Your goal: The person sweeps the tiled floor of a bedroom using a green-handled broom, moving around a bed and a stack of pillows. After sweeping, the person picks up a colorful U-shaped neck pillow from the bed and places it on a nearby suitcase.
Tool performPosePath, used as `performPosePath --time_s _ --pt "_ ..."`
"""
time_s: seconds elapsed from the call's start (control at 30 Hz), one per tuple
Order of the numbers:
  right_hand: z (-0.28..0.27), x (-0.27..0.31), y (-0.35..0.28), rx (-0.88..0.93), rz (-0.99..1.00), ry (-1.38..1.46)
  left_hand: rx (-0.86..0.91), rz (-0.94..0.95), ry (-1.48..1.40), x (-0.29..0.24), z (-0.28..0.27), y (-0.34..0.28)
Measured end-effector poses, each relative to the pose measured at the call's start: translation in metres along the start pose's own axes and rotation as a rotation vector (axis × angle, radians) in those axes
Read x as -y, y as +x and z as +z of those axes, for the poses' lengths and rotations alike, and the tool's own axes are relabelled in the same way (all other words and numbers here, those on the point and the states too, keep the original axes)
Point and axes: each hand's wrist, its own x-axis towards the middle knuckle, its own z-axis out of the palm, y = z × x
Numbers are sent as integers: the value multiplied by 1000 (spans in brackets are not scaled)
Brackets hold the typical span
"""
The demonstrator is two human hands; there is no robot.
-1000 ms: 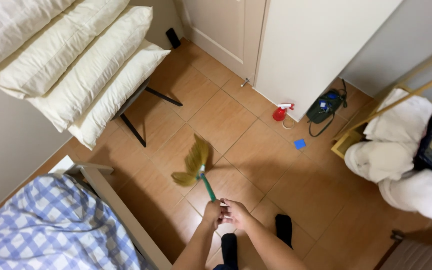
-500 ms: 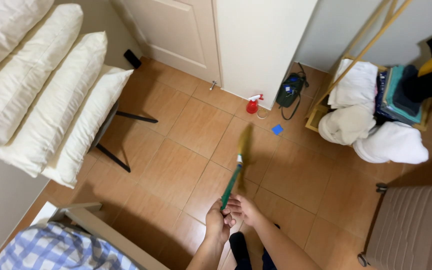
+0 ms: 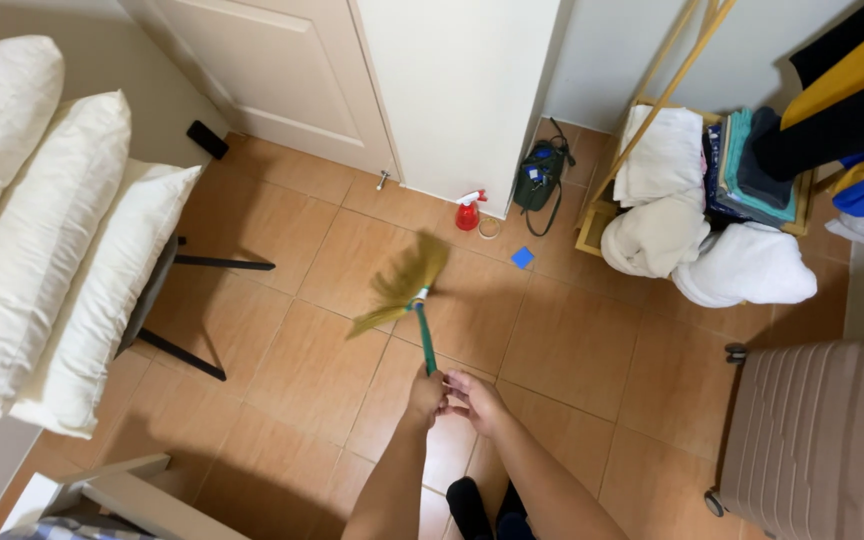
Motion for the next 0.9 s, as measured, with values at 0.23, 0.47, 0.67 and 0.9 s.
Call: performPosePath --time_s 0.23,0.47,0.67,0.9 --pt "-98 -68 10 71 28 59 126 -216 18 31 54 -77" --pt "-91 -67 -35 -19 107 -184 165 -191 -440 62 25 -149" --pt "-80 -100 -38 114 243 -307 -23 -118 -444 74 19 -240" --pt "-144 -99 -73 178 311 -358 -85 -42 -303 138 85 -193"
